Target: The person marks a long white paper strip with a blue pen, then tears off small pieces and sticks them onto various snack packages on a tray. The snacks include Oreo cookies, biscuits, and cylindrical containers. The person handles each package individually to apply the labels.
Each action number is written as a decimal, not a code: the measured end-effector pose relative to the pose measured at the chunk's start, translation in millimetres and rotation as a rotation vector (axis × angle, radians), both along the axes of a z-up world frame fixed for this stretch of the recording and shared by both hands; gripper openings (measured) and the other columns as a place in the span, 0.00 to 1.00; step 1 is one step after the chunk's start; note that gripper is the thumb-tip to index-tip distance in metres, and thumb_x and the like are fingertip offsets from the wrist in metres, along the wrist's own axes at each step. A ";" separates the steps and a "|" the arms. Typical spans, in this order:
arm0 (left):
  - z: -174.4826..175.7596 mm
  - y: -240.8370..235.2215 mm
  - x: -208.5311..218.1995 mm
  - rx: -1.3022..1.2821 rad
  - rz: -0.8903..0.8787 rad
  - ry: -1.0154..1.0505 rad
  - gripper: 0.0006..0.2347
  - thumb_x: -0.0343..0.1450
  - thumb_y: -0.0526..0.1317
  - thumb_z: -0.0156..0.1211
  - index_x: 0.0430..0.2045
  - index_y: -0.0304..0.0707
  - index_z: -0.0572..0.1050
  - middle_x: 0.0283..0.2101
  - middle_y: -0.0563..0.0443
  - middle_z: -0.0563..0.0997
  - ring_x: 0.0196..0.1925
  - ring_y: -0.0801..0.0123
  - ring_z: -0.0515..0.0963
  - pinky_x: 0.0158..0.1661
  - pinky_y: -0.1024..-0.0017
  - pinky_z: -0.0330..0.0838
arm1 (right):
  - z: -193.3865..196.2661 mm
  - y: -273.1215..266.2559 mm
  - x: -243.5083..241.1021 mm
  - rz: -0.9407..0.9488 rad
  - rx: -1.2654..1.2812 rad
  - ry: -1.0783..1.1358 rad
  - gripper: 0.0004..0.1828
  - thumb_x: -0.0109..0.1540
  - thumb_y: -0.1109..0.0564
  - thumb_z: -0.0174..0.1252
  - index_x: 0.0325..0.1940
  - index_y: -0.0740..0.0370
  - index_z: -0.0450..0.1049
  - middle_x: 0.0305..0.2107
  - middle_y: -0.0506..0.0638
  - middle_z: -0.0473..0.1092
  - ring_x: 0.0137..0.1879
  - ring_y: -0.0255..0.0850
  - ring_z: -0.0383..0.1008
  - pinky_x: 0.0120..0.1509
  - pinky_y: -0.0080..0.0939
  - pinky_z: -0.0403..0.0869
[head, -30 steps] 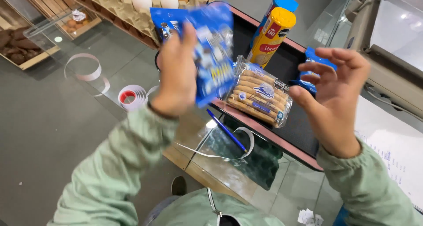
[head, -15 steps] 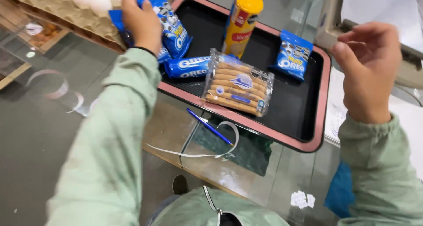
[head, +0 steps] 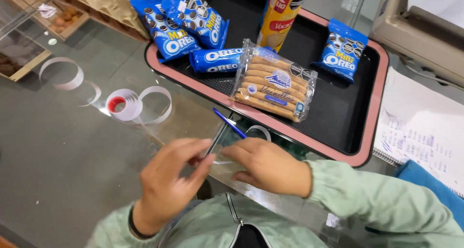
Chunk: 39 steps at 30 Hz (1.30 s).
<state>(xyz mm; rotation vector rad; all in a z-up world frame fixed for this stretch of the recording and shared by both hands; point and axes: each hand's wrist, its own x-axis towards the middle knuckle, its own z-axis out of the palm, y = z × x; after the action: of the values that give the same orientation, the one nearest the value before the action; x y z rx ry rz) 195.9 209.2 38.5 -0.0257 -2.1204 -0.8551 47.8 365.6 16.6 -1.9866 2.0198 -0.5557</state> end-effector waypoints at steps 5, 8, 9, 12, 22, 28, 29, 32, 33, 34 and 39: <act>-78.8 8.9 25.1 0.441 0.368 0.042 0.07 0.67 0.30 0.58 0.36 0.31 0.70 0.36 0.46 0.73 0.32 0.70 0.74 0.37 0.78 0.71 | -28.9 -42.0 12.8 -0.024 -0.004 0.085 0.30 0.54 0.46 0.63 0.55 0.61 0.65 0.37 0.56 0.69 0.45 0.53 0.69 0.47 0.50 0.68; -88.1 22.9 27.1 0.359 0.396 -0.026 0.07 0.65 0.32 0.61 0.33 0.35 0.72 0.34 0.49 0.74 0.31 0.70 0.73 0.37 0.77 0.69 | -33.0 -55.6 13.0 -0.030 0.039 0.032 0.31 0.48 0.55 0.62 0.54 0.62 0.66 0.39 0.56 0.70 0.48 0.53 0.69 0.50 0.49 0.68; -88.3 28.1 26.8 0.275 0.360 -0.052 0.08 0.64 0.32 0.63 0.33 0.35 0.73 0.35 0.49 0.77 0.33 0.68 0.75 0.40 0.74 0.70 | -33.5 -58.0 11.4 -0.035 0.056 -0.027 0.34 0.45 0.63 0.59 0.56 0.63 0.66 0.41 0.58 0.71 0.49 0.53 0.70 0.52 0.49 0.68; -90.2 33.2 22.8 0.230 0.254 -0.019 0.10 0.64 0.33 0.64 0.35 0.33 0.71 0.38 0.47 0.77 0.40 0.64 0.78 0.46 0.72 0.72 | -22.9 -46.6 3.2 -0.073 0.161 -0.120 0.35 0.45 0.66 0.59 0.57 0.61 0.64 0.38 0.55 0.71 0.44 0.47 0.73 0.47 0.45 0.71; -78.4 28.7 12.3 0.135 0.219 0.072 0.14 0.62 0.37 0.68 0.35 0.31 0.72 0.37 0.47 0.78 0.41 0.62 0.79 0.46 0.70 0.74 | 12.9 -37.1 10.8 -0.148 0.207 -0.464 0.37 0.54 0.64 0.59 0.66 0.53 0.55 0.30 0.44 0.77 0.36 0.37 0.79 0.43 0.36 0.74; -70.1 22.2 8.7 0.070 0.159 0.115 0.02 0.65 0.32 0.63 0.26 0.35 0.75 0.30 0.52 0.80 0.32 0.66 0.78 0.38 0.70 0.70 | 9.1 -31.9 10.9 -0.068 0.146 -0.407 0.38 0.58 0.66 0.50 0.70 0.57 0.45 0.32 0.46 0.75 0.36 0.41 0.77 0.42 0.37 0.74; -71.0 21.3 8.9 0.053 0.181 0.091 0.01 0.66 0.33 0.62 0.27 0.37 0.76 0.29 0.54 0.79 0.31 0.67 0.77 0.39 0.71 0.68 | 6.2 -30.8 10.3 -0.050 0.122 -0.360 0.38 0.58 0.66 0.51 0.70 0.57 0.45 0.31 0.47 0.73 0.35 0.43 0.76 0.39 0.39 0.73; -70.8 19.2 8.5 0.090 0.186 0.021 0.02 0.68 0.36 0.58 0.25 0.40 0.76 0.28 0.58 0.80 0.31 0.69 0.76 0.39 0.71 0.64 | 3.5 -28.1 9.8 -0.043 0.082 -0.219 0.38 0.58 0.66 0.53 0.69 0.56 0.46 0.31 0.48 0.72 0.33 0.45 0.75 0.34 0.42 0.72; -70.3 18.6 8.5 0.143 0.174 -0.027 0.05 0.69 0.38 0.55 0.23 0.41 0.76 0.28 0.58 0.80 0.31 0.70 0.77 0.39 0.71 0.62 | 3.6 -27.5 10.0 -0.049 0.067 -0.127 0.38 0.58 0.66 0.54 0.68 0.55 0.47 0.31 0.48 0.72 0.31 0.46 0.75 0.32 0.45 0.72; -72.5 18.2 7.5 0.143 0.172 -0.026 0.05 0.69 0.38 0.55 0.23 0.41 0.76 0.28 0.58 0.80 0.31 0.70 0.77 0.39 0.71 0.62 | 7.3 -27.3 10.3 -0.051 0.066 -0.126 0.38 0.58 0.66 0.54 0.68 0.55 0.47 0.31 0.48 0.72 0.31 0.46 0.75 0.32 0.45 0.72; -73.9 17.8 5.5 0.057 0.208 -0.026 0.11 0.69 0.47 0.51 0.29 0.42 0.77 0.31 0.60 0.81 0.34 0.68 0.78 0.39 0.71 0.60 | 20.8 -26.2 13.0 -0.060 0.044 -0.205 0.37 0.59 0.65 0.51 0.69 0.58 0.45 0.32 0.49 0.74 0.33 0.48 0.75 0.36 0.43 0.72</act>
<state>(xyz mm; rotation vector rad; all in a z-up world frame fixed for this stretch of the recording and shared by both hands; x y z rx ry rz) 201.4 227.0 -35.4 0.2326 -2.0780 -0.7946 60.8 339.4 37.4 -1.7699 1.9539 -0.6914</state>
